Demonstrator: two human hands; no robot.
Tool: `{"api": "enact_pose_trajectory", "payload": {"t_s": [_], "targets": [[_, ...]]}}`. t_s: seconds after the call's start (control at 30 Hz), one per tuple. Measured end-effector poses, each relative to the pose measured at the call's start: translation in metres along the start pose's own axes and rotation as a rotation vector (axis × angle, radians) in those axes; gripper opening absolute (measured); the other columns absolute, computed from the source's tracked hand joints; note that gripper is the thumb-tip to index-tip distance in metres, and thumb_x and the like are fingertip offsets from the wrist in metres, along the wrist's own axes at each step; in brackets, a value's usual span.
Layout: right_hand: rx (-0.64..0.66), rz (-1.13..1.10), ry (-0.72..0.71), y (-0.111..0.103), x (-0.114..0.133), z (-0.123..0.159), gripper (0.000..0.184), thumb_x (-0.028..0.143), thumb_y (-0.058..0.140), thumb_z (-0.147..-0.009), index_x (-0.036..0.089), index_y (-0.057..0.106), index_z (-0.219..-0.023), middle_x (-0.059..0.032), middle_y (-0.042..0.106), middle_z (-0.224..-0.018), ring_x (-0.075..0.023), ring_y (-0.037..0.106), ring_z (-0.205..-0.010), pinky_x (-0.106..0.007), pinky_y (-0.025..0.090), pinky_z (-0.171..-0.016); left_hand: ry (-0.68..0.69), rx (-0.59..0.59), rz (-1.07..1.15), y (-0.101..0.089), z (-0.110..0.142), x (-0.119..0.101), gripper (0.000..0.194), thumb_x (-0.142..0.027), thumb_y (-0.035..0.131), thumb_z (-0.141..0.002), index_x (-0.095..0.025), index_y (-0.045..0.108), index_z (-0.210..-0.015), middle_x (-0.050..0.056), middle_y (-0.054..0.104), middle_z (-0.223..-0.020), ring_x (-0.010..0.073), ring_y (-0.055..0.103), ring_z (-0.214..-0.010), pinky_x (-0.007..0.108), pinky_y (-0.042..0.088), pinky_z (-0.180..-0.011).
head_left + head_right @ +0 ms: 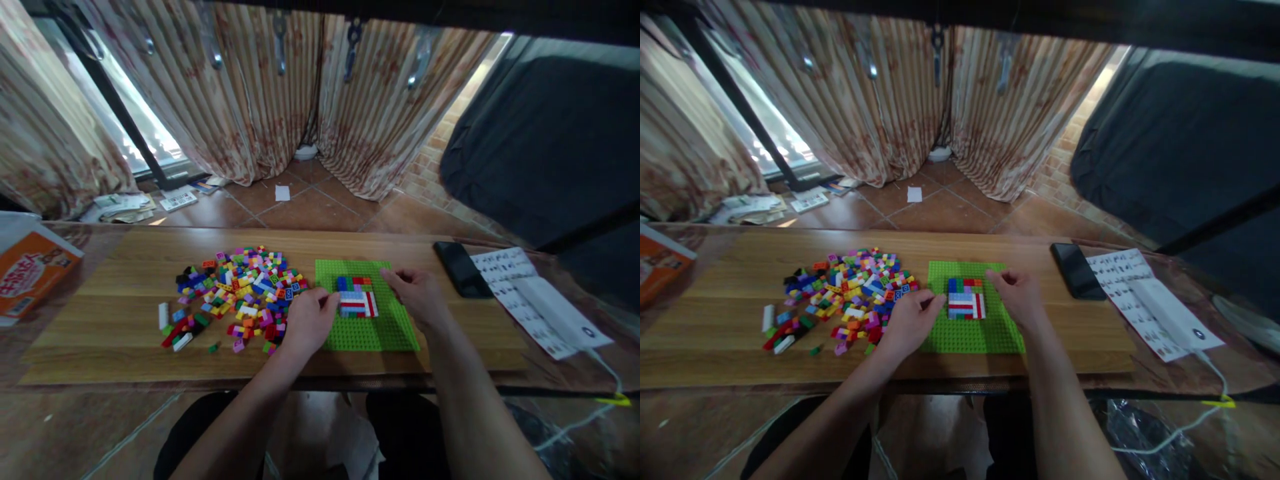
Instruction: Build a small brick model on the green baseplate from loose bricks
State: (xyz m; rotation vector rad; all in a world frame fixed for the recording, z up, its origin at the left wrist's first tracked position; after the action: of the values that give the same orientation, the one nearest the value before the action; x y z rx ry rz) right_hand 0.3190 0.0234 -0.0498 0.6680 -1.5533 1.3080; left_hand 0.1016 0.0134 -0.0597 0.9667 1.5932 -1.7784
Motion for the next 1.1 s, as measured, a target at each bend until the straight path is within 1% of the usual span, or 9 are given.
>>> {"api": "enact_pose_trajectory", "payload": {"t_s": [0.1,0.2,0.33,0.5,0.6,0.67,0.83,0.97,1.1], "targets": [[-0.091,-0.06,0.007,0.003,0.002,0.0,0.045,0.061,0.072,-0.063,0.018,0.06,-0.059,0.0026,0.05,-0.049,-0.0095,0.039,-0.044,-0.025,0.028,-0.042,0.01,-0.086,0.086,-0.021,-0.007,0.007,0.039,-0.035,0.051,-0.087,-0.018,0.046,-0.052,-0.004,0.04,-0.049,0.0105,0.04,-0.051,0.024,0.027,-0.052],[-0.117,-0.056,-0.023,0.01,0.006,0.002,0.04,0.057,0.071,-0.067,0.019,0.06,-0.061,0.0021,0.053,-0.052,-0.0105,0.043,-0.046,-0.025,0.031,-0.045,-0.004,-0.206,0.15,-0.048,-0.013,0.021,0.035,-0.036,0.051,-0.086,-0.018,0.052,-0.056,-0.004,0.044,-0.051,0.0107,0.041,-0.053,0.024,0.03,-0.053],[-0.157,0.095,-0.073,0.013,0.014,0.007,0.032,0.05,0.066,-0.074,0.02,0.063,-0.063,-0.0005,0.058,-0.054,-0.0138,0.049,-0.049,-0.028,0.035,-0.049,-0.042,-0.313,0.229,-0.086,-0.018,0.042,0.031,-0.038,0.052,-0.086,-0.019,0.057,-0.061,-0.003,0.05,-0.056,0.0111,0.044,-0.056,0.025,0.034,-0.054],[-0.156,0.293,-0.082,0.02,0.016,0.006,0.028,0.048,0.065,-0.076,0.022,0.067,-0.067,-0.0075,0.066,-0.063,-0.0223,0.06,-0.058,-0.036,0.039,-0.056,-0.154,-0.442,0.268,-0.149,-0.015,0.07,0.021,-0.037,0.058,-0.079,-0.018,0.064,-0.072,-0.001,0.058,-0.062,0.0114,0.048,-0.057,0.024,0.037,-0.053],[-0.16,0.31,-0.08,0.023,0.018,0.007,0.033,0.054,0.061,-0.075,0.022,0.067,-0.068,-0.0058,0.067,-0.063,-0.0267,0.062,-0.06,-0.038,0.04,-0.057,-0.222,-0.508,0.122,-0.19,0.0,0.089,0.024,-0.035,0.06,-0.076,-0.014,0.069,-0.081,0.001,0.065,-0.068,0.0127,0.054,-0.06,0.023,0.039,-0.055],[-0.162,0.318,-0.076,0.024,0.021,0.009,0.034,0.056,0.06,-0.074,0.023,0.067,-0.068,-0.0052,0.067,-0.063,-0.0283,0.063,-0.06,-0.039,0.04,-0.057,-0.342,-0.509,-0.051,-0.212,0.013,0.105,0.024,-0.033,0.06,-0.075,-0.013,0.071,-0.081,0.003,0.066,-0.066,0.0134,0.055,-0.059,0.023,0.038,-0.054],[-0.13,0.326,-0.091,0.03,0.032,0.015,0.033,0.055,0.059,-0.075,0.024,0.066,-0.066,-0.0063,0.066,-0.061,-0.0286,0.062,-0.06,-0.037,0.038,-0.053,-0.596,-0.328,-0.452,-0.239,0.036,0.137,0.018,-0.026,0.06,-0.076,-0.014,0.073,-0.079,0.006,0.07,-0.069,0.017,0.061,-0.066,0.025,0.037,-0.057],[-0.126,0.305,-0.118,0.035,0.036,0.016,0.032,0.053,0.061,-0.073,0.023,0.065,-0.062,-0.0058,0.065,-0.06,-0.0258,0.06,-0.058,-0.036,0.039,-0.054,-0.675,-0.215,-0.503,-0.246,0.042,0.152,0.02,-0.033,0.064,-0.075,-0.015,0.073,-0.072,0.007,0.07,-0.068,0.0194,0.063,-0.069,0.026,0.038,-0.058],[-0.133,0.299,-0.138,0.039,0.035,0.015,0.031,0.05,0.061,-0.074,0.022,0.064,-0.06,-0.0047,0.063,-0.057,-0.0223,0.058,-0.055,-0.035,0.039,-0.054,-0.67,-0.165,-0.505,-0.243,0.04,0.158,0.022,-0.036,0.066,-0.075,-0.016,0.072,-0.07,0.007,0.07,-0.068,0.0208,0.064,-0.069,0.028,0.04,-0.06]]}}
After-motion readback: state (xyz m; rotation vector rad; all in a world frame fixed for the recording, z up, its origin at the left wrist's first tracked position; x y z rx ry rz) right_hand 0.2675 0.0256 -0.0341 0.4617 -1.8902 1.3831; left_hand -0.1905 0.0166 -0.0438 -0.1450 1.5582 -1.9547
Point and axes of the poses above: each hand's wrist, its own z-axis away from the middle knuckle, its own y-axis out of the palm, x = y × z, the point moved 5 cm from there along -z, towards the middle knuckle
